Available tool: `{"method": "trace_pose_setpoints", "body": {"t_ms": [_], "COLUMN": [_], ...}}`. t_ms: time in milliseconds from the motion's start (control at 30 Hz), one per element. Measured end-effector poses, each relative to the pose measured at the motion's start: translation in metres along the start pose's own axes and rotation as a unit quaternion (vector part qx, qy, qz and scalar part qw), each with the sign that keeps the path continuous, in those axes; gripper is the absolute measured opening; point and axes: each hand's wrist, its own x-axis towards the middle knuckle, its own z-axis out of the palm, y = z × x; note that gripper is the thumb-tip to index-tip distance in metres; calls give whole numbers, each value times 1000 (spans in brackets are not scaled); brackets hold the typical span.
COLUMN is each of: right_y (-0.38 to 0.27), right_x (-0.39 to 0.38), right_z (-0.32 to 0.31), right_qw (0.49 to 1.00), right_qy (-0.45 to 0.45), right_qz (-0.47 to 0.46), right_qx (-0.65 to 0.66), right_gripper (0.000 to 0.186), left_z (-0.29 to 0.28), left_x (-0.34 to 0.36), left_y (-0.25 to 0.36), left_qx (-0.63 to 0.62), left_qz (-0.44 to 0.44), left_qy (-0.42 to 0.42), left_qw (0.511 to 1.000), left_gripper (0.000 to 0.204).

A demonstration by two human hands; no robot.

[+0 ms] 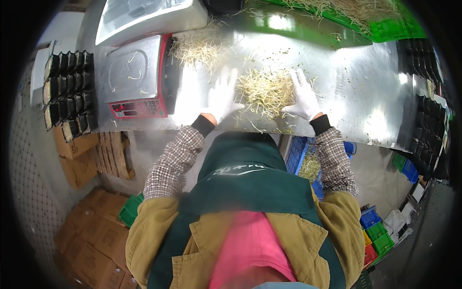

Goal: The person portions bean sprouts from a large green crate into small black trays using a digital scale. They repeatedly scoop sprouts, place them in trays, weigh them, and adjust the contents to reach a target weight before moving the filled trays aside.

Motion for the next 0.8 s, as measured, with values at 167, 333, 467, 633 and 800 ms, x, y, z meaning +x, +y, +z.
{"method": "trace_pose_setpoints", "body": {"t_ms": [167,333,467,633,800], "right_y": [0,-6,0,45,77], "right_x": [15,21,11,1,-23], "right_z": [43,33,8,24,57], "right_qw": [992,945,937,994,941], "right_qy": [-29,22,18,103,281], "right_qz": [84,16,-6,34,185], "right_qx": [90,325,350,19,-47], "right_gripper": [82,47,76,102,77], "left_z": [66,36,1,35,60], "left_x": [13,18,10,-4,-25], "left_y": [-3,39,35,-23,-30], "left_qx": [-105,-346,-355,14,-3], "left_qz": [20,27,21,-42,-12], "left_qy": [56,131,119,-1,-12], "left_qw": [993,928,927,999,1000], "left_gripper": [65,29,36,134,140]}}
